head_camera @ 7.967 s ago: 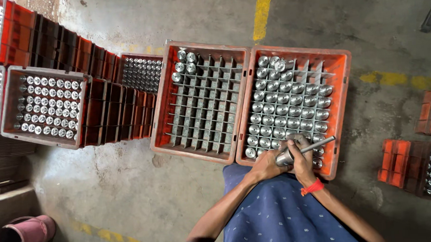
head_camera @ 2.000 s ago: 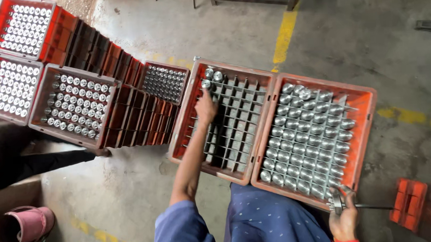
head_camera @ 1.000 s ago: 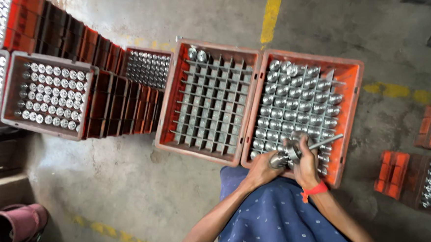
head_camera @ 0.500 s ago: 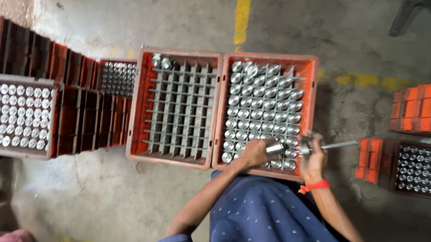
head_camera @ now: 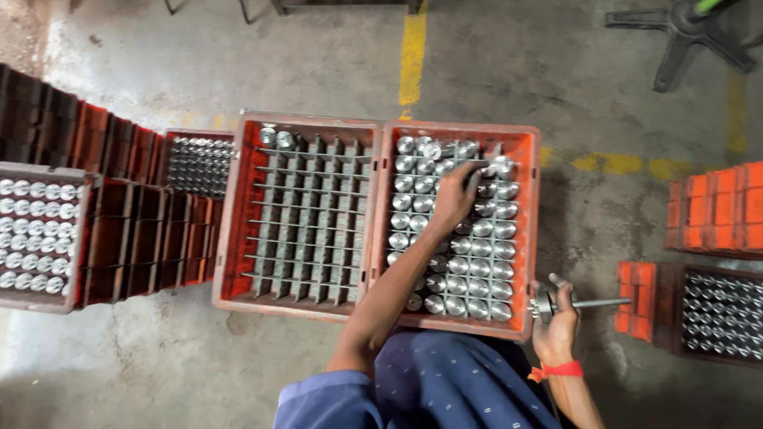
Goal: The person transfers small metal caps from one orange crate to another using both hands. They repeatedly pick up caps from the source crate and place them into the destination crate, filling it up. The person then moves the filled crate to a metal table and retrieves an empty crate to continue the process.
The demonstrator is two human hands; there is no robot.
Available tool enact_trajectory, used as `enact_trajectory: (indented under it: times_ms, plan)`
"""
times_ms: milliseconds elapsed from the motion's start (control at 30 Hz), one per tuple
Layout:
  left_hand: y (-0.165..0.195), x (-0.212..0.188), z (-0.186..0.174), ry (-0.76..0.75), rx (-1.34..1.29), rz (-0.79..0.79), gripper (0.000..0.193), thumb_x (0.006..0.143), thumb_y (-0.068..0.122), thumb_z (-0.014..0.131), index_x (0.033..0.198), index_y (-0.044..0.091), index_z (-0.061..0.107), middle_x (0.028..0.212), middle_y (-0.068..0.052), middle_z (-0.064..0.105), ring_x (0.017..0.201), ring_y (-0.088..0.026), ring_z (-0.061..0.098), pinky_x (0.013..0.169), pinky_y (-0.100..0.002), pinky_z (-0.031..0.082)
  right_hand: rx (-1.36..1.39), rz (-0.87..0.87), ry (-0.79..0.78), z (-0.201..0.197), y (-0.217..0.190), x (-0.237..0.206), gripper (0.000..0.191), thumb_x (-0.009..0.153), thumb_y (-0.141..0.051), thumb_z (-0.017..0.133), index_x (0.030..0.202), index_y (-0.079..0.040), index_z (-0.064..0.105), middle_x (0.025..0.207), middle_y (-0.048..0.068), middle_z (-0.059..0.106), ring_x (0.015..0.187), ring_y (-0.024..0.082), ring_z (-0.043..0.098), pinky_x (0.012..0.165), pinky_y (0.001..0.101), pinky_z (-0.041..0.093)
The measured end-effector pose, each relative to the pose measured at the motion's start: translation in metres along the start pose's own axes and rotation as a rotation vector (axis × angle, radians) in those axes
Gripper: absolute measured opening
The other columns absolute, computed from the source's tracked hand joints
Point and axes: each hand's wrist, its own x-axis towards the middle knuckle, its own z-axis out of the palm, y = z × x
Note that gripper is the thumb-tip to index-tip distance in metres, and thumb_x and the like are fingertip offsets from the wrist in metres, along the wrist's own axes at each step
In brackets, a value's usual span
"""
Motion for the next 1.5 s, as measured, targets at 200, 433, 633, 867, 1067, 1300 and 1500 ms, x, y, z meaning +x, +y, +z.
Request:
enact_trajectory:
  times_ms: [200,433,633,867,1067,1300,1500]
  plan:
    - [-0.045,-0.013,-0.174,0.177,0.527,-0.445,0.044,0.098,0.033,0.068,0.135,0.012,0.058,0.092,-0.026,0.073,0.086,-0.046,0.072,0.075,-0.055,0.054,0.011,0.078,-0.004,-0.004,0.012,-0.011,0.035,0.116,-0.039,0.048,0.129,-0.009,0.063,0.115,0.007,0.072,0.108,0.018,0.067,0.101,0.0337,0.047]
    - [-0.092,0.022,-0.305,0.168,0.869,-0.484,0.082,0.089,0.040,0.074,0.154,0.016,0.030,0.104,-0.027,0.071,0.086,-0.049,0.069,0.072,-0.059,0.054,0.007,0.067,0.017,0.014,0.041,-0.027,0.033,0.117,-0.041,0.046,0.125,-0.012,0.059,0.113,0.003,0.071,0.108,0.020,0.066,0.110,0.0391,0.043]
    - [-0.100,0.053,-0.313,0.015,1.043,-0.522,0.067,0.090,0.042,0.075,0.145,0.017,0.044,0.099,-0.024,0.072,0.085,-0.044,0.072,0.071,-0.054,0.057,-0.089,0.120,0.056,0.029,0.063,-0.041,0.034,0.114,-0.041,0.041,0.123,-0.013,0.059,0.107,0.007,0.069,0.109,0.018,0.064,0.099,0.0466,0.043]
    - [-0.088,0.045,-0.326,0.082,0.870,-0.220,0.057,0.085,0.036,0.084,0.125,0.005,0.056,0.108,-0.018,0.071,0.090,-0.036,0.072,0.076,-0.047,0.059,-0.103,0.062,0.008,0.040,0.074,-0.049,0.032,0.117,-0.036,0.044,0.123,-0.008,0.059,0.114,0.007,0.070,0.109,0.020,0.066,0.106,0.0371,0.045]
    - [-0.042,-0.036,-0.304,0.393,0.103,0.045,0.046,0.081,0.029,0.086,0.117,0.007,0.068,0.112,-0.009,0.072,0.112,-0.021,0.067,0.101,-0.039,0.053,-0.102,0.121,0.038,0.051,0.075,-0.047,0.028,0.113,-0.031,0.047,0.126,-0.011,0.061,0.119,0.005,0.068,0.106,0.022,0.066,0.101,0.0388,0.049]
    - [-0.014,-0.153,-0.137,-0.063,-0.035,-0.601,0.033,0.086,0.029,0.085,0.098,0.000,0.074,0.083,-0.013,0.071,0.074,-0.024,0.067,0.065,-0.039,0.053,-0.149,0.194,-0.149,0.106,0.085,-0.032,0.022,0.107,-0.027,0.050,0.118,-0.011,0.060,0.124,0.004,0.067,0.104,0.023,0.068,0.096,0.0392,0.052]
    - [0.030,-0.207,-0.089,-0.315,0.209,-0.545,0.046,0.080,0.030,0.082,0.118,0.009,0.070,0.088,-0.021,0.074,0.083,-0.041,0.072,0.074,-0.049,0.055,-0.110,0.058,-0.323,0.142,0.068,-0.036,0.023,0.114,-0.030,0.053,0.107,-0.008,0.054,0.099,0.011,0.070,0.094,0.021,0.071,0.089,0.0369,0.057]
